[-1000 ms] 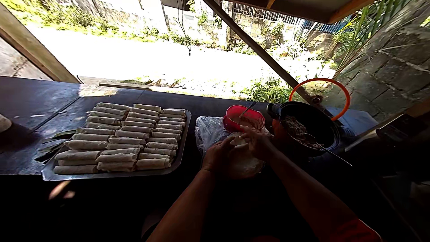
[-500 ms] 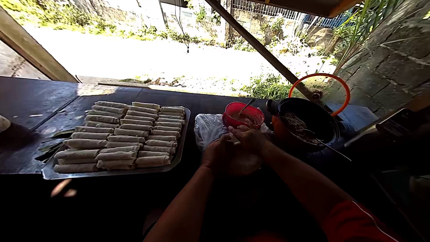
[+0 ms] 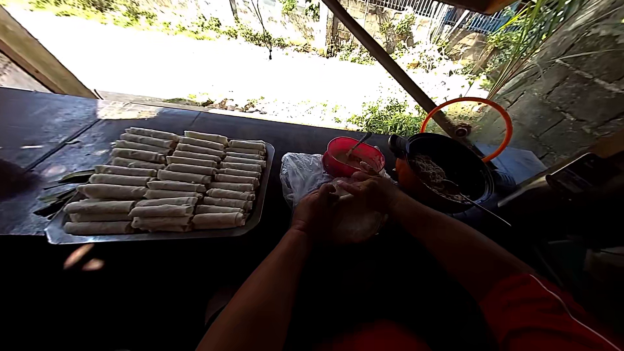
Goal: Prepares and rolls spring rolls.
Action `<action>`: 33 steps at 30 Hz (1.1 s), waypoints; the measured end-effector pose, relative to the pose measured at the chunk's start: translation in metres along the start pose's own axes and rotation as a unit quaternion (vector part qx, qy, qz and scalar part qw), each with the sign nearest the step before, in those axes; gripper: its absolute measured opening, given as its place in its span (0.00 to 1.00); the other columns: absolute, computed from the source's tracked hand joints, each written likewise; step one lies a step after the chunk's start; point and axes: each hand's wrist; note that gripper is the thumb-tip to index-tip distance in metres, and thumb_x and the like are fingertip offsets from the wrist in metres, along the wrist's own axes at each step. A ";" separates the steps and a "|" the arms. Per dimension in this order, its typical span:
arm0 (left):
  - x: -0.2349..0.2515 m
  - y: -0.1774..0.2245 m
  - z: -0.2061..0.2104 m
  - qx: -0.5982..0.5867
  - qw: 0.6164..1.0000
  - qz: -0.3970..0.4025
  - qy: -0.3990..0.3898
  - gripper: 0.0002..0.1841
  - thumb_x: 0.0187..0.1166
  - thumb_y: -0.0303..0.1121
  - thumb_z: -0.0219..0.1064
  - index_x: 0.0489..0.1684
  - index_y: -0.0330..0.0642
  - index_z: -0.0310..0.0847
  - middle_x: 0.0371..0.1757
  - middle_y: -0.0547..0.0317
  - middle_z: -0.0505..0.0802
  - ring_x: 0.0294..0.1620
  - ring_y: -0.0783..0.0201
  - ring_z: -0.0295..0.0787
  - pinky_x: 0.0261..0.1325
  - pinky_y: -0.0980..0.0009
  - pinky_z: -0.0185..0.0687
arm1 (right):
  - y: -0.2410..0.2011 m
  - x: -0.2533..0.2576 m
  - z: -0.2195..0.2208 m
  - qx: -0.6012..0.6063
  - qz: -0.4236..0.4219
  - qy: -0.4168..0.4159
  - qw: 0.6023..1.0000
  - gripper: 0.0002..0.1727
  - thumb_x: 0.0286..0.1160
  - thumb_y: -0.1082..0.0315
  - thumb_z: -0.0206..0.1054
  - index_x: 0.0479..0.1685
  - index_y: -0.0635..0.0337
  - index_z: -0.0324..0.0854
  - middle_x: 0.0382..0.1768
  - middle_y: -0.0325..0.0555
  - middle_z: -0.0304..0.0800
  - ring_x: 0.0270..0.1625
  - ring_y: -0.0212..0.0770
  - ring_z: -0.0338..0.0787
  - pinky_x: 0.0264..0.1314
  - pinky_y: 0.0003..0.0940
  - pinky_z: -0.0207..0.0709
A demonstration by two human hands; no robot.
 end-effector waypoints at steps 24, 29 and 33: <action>-0.001 0.001 0.003 -0.006 0.998 0.004 0.056 0.20 0.77 0.46 0.74 0.63 0.50 0.82 0.44 0.60 0.97 0.46 0.55 0.96 0.50 0.46 0.89 | -0.003 0.019 -0.002 0.012 -0.035 -0.009 0.999 0.27 0.83 0.71 0.60 0.81 0.42 0.79 0.61 0.35 0.96 0.80 0.42 0.82 0.93 0.52 0.56; -0.002 0.002 0.001 -0.003 0.998 -0.019 0.054 0.21 0.75 0.46 0.76 0.62 0.49 0.81 0.44 0.58 0.97 0.45 0.54 0.96 0.50 0.45 0.89 | -0.006 0.022 0.000 0.049 -0.001 0.040 0.998 0.28 0.82 0.69 0.60 0.82 0.43 0.77 0.58 0.34 0.97 0.76 0.38 0.84 0.92 0.46 0.57; -0.003 0.002 0.001 -0.003 0.998 -0.011 0.059 0.20 0.75 0.45 0.77 0.60 0.47 0.81 0.43 0.57 0.97 0.44 0.52 0.96 0.49 0.44 0.89 | -0.012 0.025 0.000 0.042 0.031 -0.017 0.998 0.28 0.84 0.62 0.63 0.84 0.41 0.75 0.59 0.39 0.96 0.76 0.43 0.85 0.91 0.44 0.60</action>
Point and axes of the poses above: each hand's wrist, its own x-axis towards the middle knuckle, its own z-axis out of the palm, y = z × x
